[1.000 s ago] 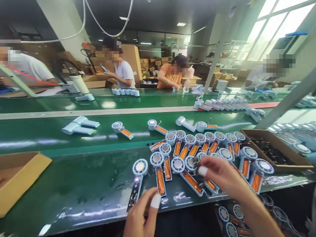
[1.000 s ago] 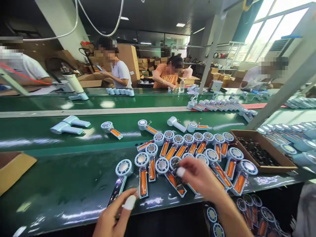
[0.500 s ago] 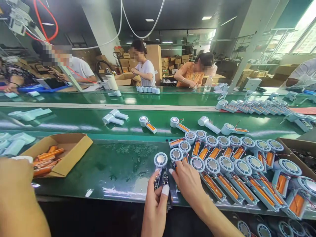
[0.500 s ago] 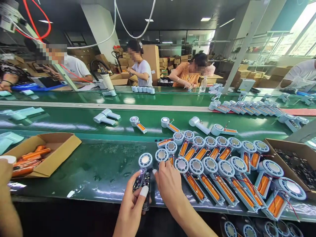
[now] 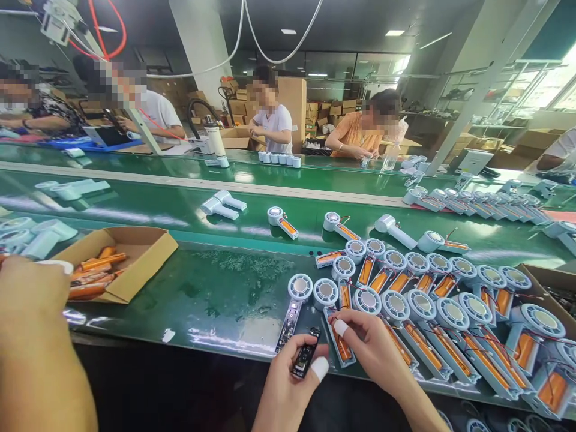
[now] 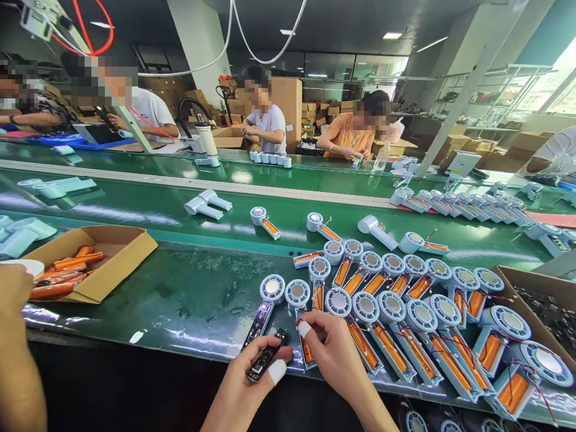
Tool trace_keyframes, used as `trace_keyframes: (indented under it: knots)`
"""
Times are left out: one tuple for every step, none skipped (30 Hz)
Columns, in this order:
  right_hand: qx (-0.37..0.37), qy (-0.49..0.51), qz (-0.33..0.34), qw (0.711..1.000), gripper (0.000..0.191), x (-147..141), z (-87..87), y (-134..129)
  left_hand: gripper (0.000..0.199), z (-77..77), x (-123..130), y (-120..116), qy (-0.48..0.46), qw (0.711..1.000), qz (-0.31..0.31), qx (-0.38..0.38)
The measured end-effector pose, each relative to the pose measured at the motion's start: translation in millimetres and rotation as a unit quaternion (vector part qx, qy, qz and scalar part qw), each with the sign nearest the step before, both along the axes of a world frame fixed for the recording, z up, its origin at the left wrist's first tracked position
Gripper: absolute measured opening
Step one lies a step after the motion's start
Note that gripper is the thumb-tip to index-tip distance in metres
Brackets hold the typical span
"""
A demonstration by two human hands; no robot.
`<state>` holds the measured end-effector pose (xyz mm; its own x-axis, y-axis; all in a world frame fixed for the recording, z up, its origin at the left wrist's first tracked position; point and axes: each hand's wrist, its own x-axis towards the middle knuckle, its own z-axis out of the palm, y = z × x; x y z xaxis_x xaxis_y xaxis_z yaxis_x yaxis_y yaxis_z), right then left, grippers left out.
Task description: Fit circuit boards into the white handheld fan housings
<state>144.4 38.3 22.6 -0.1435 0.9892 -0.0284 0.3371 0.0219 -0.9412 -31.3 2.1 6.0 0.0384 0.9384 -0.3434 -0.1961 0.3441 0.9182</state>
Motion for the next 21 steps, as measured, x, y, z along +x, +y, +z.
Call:
trace_keyframes:
  knots:
    - [-0.009, 0.002, 0.006, 1.0, 0.033, -0.9, -0.3, -1.8, 0.044, 1.1, 0.8, -0.5, 0.038, 0.999, -0.006, 0.001]
    - [-0.018, 0.004, 0.012, 1.0, 0.033, -1.8, -1.3, -3.5, 0.042, 2.0, 0.9, -0.9, 0.071, 0.997, -0.019, 0.001]
    - [-0.025, 0.005, 0.016, 1.0, 0.032, -2.6, -2.9, -5.2, 0.042, 2.8, 0.3, -1.0, 0.101, 0.994, -0.033, 0.003]
    - [-0.03, 0.005, 0.018, 0.999, 0.03, -3.2, -5.2, -6.7, 0.043, 3.3, -0.8, -1.1, 0.128, 0.991, -0.047, 0.01]
    - [-0.031, 0.004, 0.02, 0.999, 0.028, -3.5, -7.7, -8.1, 0.042, 3.8, -2.2, -1.2, 0.156, 0.986, -0.062, 0.02]
    - [-0.027, 0.0, 0.019, 0.999, 0.024, -3.5, -10.1, -9.4, 0.042, 4.3, -3.9, -1.2, 0.183, 0.98, -0.076, 0.032]
    - [-0.019, -0.006, 0.016, 1.0, 0.021, -3.2, -12.0, -10.4, 0.041, 4.9, -5.6, -1.2, 0.206, 0.973, -0.089, 0.043]
    - [-0.008, -0.017, 0.014, 1.0, 0.017, -2.6, -13.3, -11.1, 0.04, 5.6, -7.1, -1.3, 0.224, 0.968, -0.102, 0.051]
    - [0.007, -0.035, 0.011, 0.999, 0.014, -1.7, -13.5, -11.5, 0.04, 6.5, -8.3, -1.3, 0.237, 0.964, -0.112, 0.055]
    - [0.021, -0.06, 0.01, 0.998, 0.015, -0.6, -12.6, -11.6, 0.04, 7.5, -9.0, -1.4, 0.247, 0.96, -0.119, 0.061]
    - [0.038, -0.091, 0.016, 0.995, 0.02, 0.6, -10.8, -11.3, 0.041, 8.5, -9.3, -1.3, 0.258, 0.956, -0.121, 0.069]
    - [0.058, -0.127, 0.029, 0.99, 0.025, 1.9, -8.3, -10.7, 0.042, 9.4, -9.2, -1.2, 0.269, 0.953, -0.118, 0.079]
    - [0.08, -0.166, 0.047, 0.982, 0.03, 3.2, -5.3, -9.8, 0.043, 10.0, -8.6, -1.0, 0.277, 0.949, -0.116, 0.091]
    - [0.104, -0.205, 0.069, 0.971, 0.034, 4.4, -2.3, -8.5, 0.044, 10.1, -7.6, -0.8, 0.281, 0.948, -0.112, 0.103]
    - [0.127, -0.239, 0.091, 0.958, 0.037, 5.6, 0.5, -7.1, 0.045, 9.6, -6.3, -0.6, 0.281, 0.947, -0.11, 0.11]
    - [0.148, -0.269, 0.114, 0.945, 0.038, 6.6, 2.7, -5.6, 0.045, 8.2, -4.7, -0.4, 0.273, 0.949, -0.112, 0.112]
    - [0.167, -0.293, 0.132, 0.932, 0.04, 7.5, 4.1, -4.0, 0.044, 6.0, -2.8, -0.3, 0.26, 0.953, -0.116, 0.107]
    - [0.182, -0.312, 0.148, 0.921, 0.041, 8.2, 4.9, -2.6, 0.044, 2.9, -0.8, -0.2, 0.246, 0.957, -0.121, 0.096]
    - [0.197, -0.327, 0.16, 0.91, 0.041, 8.8, 5.0, -1.3, 0.044, -0.6, 1.4, -0.1, 0.233, 0.962, -0.121, 0.08]
    - [0.21, -0.338, 0.168, 0.902, 0.04, 9.3, 4.7, -0.2, 0.044, -4.4, 3.7, -0.1, 0.224, 0.966, -0.114, 0.063]
    - [0.222, -0.345, 0.173, 0.895, 0.038, 9.7, 4.0, 0.8, 0.043, -8.0, 5.9, 0.0, 0.219, 0.969, -0.102, 0.048]
